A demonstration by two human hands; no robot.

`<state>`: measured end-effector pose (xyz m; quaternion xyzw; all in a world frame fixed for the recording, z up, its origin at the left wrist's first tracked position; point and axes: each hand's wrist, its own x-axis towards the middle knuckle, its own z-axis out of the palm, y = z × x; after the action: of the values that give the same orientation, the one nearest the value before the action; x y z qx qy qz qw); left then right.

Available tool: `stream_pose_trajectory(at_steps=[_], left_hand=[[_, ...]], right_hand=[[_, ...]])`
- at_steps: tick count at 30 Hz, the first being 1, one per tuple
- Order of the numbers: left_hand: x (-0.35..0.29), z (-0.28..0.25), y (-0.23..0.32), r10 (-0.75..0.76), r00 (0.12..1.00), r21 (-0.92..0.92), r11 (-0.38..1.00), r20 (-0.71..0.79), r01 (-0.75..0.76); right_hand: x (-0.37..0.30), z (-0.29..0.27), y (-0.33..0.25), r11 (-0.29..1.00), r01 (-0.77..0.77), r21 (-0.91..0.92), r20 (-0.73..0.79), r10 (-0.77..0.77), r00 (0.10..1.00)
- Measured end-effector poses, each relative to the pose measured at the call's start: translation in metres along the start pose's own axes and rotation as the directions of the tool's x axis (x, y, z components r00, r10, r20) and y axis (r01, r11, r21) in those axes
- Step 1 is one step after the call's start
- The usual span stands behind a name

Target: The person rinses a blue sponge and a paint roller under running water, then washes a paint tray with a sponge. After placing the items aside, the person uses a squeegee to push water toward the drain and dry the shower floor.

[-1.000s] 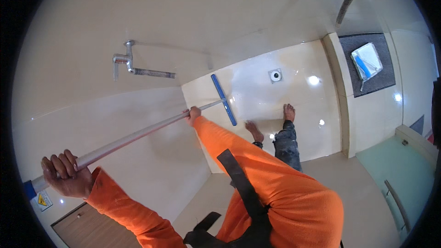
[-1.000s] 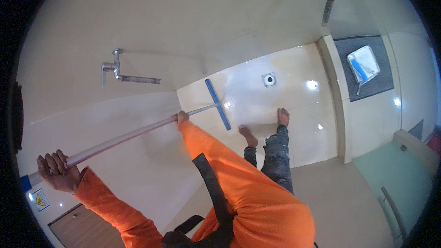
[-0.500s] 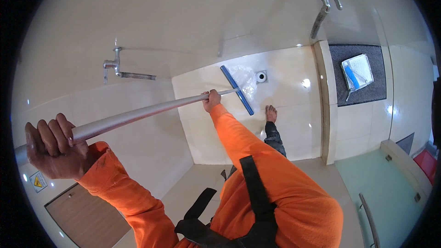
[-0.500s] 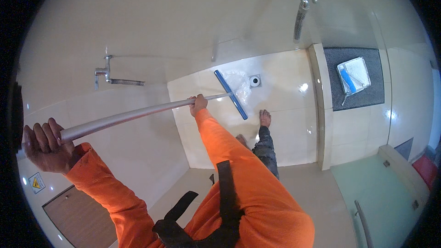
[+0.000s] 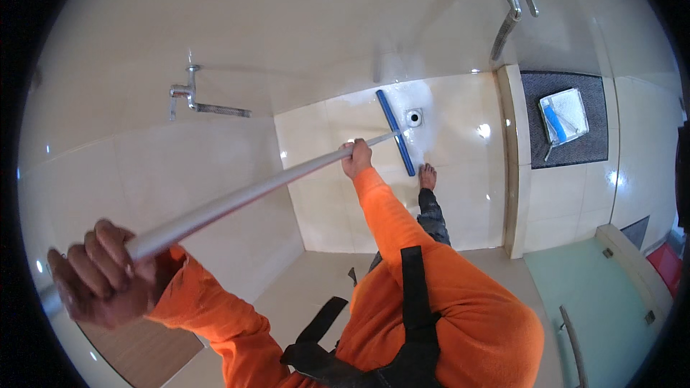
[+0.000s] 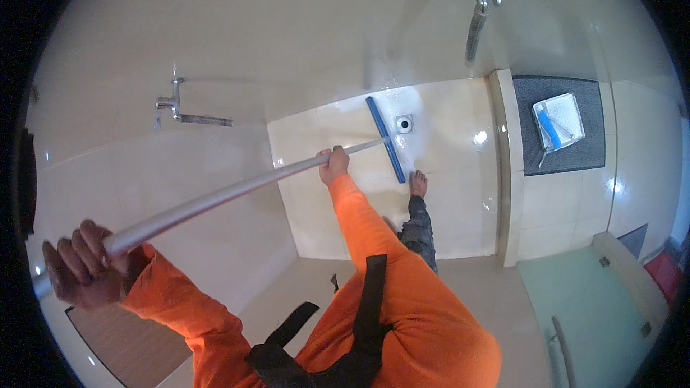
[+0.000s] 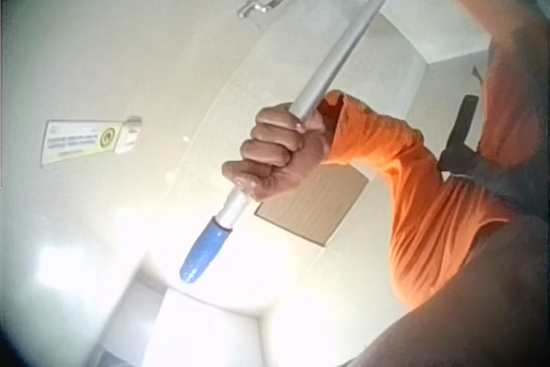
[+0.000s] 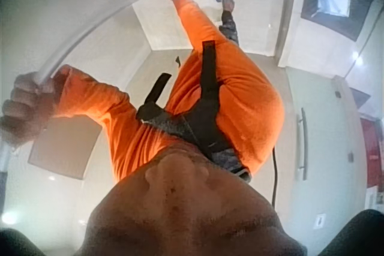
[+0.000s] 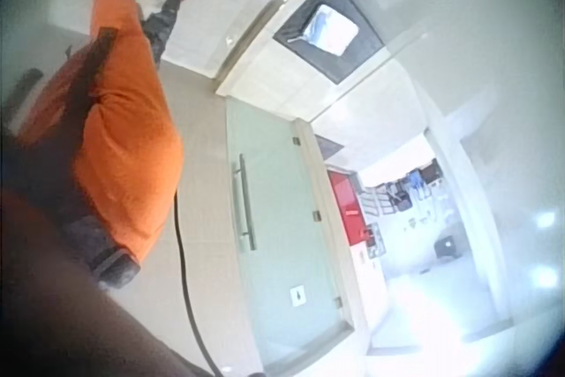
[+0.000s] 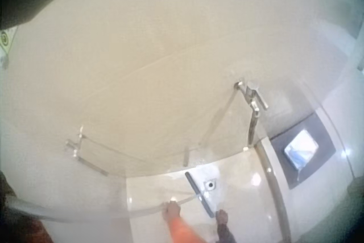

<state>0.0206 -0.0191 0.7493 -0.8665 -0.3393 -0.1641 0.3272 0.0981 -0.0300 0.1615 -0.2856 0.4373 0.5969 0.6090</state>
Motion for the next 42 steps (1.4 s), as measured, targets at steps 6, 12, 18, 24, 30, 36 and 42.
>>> stream_pose_trajectory(at_steps=[6, 12, 18, 24, 30, 36, 42], left_hand=[[-0.053, -0.097, -0.032, -0.180, 0.983, 0.394, 0.907, 0.044, 0.149], [-0.115, -0.109, -0.057, -0.352, 0.935, -0.956, 0.263, 0.030, 0.130], [-0.155, -0.076, -0.018, -0.002, 0.999, -0.796, -0.604, 0.042, 0.033], [-0.141, 0.038, 0.095, -0.228, 0.913, -0.834, -0.523, 0.337, 0.178], [-0.109, 0.025, 0.183, -0.162, 0.987, -0.939, -0.341, 0.006, -0.050], [-0.084, -0.043, 0.263, 0.052, 0.985, -0.940, -0.309, -0.167, -0.143], [-0.118, -0.052, 0.324, 0.198, 0.940, -0.902, -0.391, -0.278, -0.184]], right_hand=[[-0.129, 0.013, 0.024, 0.974, -0.215, -0.065, 0.030, 0.217, 0.976], [-0.174, -0.003, 0.033, 0.834, -0.079, -0.546, -0.059, 0.056, 0.997], [-0.165, -0.023, 0.057, 0.543, 0.027, -0.839, 0.104, 0.110, 0.988], [-0.158, -0.014, -0.033, 0.597, 0.174, -0.783, 0.277, 0.085, 0.957], [-0.365, -0.012, -0.088, -0.097, 0.762, -0.641, 0.766, -0.011, 0.643], [-0.713, -0.035, -0.093, -0.162, 0.958, 0.237, 0.962, -0.099, -0.254], [-0.754, -0.058, -0.060, -0.223, 0.946, 0.237, 0.901, -0.315, -0.300]])
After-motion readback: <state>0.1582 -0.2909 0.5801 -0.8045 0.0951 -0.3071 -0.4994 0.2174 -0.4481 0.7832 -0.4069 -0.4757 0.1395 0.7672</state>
